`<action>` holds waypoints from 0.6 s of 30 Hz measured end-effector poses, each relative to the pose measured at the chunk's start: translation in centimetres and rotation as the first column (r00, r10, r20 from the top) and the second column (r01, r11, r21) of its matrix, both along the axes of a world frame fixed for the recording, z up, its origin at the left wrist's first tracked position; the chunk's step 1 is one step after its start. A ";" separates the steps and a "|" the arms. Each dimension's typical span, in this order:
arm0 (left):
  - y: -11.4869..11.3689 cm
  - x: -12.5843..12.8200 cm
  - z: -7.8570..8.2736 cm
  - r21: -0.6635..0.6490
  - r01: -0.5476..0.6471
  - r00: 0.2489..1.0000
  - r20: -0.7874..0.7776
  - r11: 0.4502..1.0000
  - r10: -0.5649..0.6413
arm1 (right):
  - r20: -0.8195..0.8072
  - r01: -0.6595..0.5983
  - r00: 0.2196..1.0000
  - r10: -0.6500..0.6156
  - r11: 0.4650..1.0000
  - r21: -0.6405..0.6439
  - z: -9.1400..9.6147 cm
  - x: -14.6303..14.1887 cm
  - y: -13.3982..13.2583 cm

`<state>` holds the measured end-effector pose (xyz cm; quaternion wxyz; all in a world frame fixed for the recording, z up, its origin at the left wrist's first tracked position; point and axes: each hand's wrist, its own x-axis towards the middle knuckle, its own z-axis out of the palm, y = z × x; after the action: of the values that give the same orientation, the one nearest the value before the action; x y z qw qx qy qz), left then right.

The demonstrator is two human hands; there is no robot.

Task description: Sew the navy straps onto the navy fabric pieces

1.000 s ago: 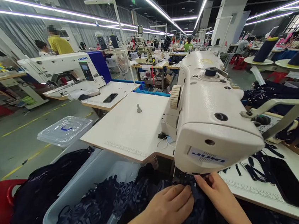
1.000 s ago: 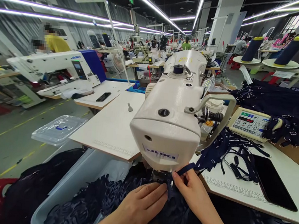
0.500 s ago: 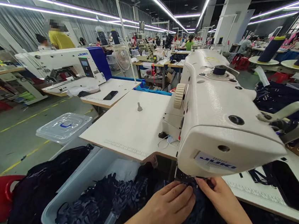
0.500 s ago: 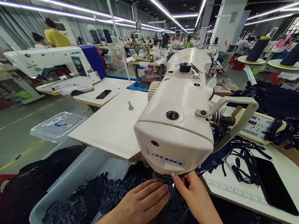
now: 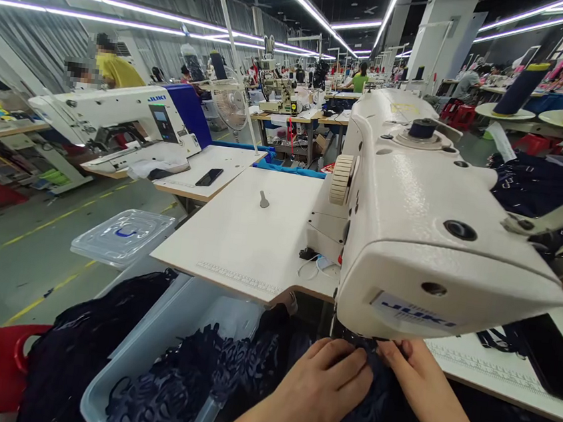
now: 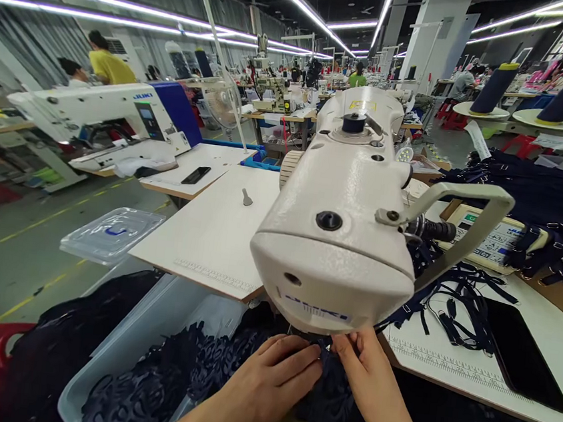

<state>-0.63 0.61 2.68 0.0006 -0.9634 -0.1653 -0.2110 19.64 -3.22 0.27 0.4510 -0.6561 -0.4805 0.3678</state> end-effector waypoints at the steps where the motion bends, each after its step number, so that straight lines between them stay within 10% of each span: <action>1: -0.1 0.1 0.0 0.008 -0.017 1.000 -0.013 1.000 0.017 | -0.019 0.037 0.999 -0.037 0.999 -0.001 -0.2 -0.2 -0.2; 18: -2.0 1.7 -1.9 0.284 -0.212 0.977 0.073 0.935 0.199 | 0.392 -0.131 0.915 0.096 0.989 0.064 -0.9 2.0 3.6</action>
<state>1.03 -1.39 0.80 0.1602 -0.9255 -0.2324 -0.2526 21.67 0.38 -0.60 0.3536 -0.6660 -0.6135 0.2345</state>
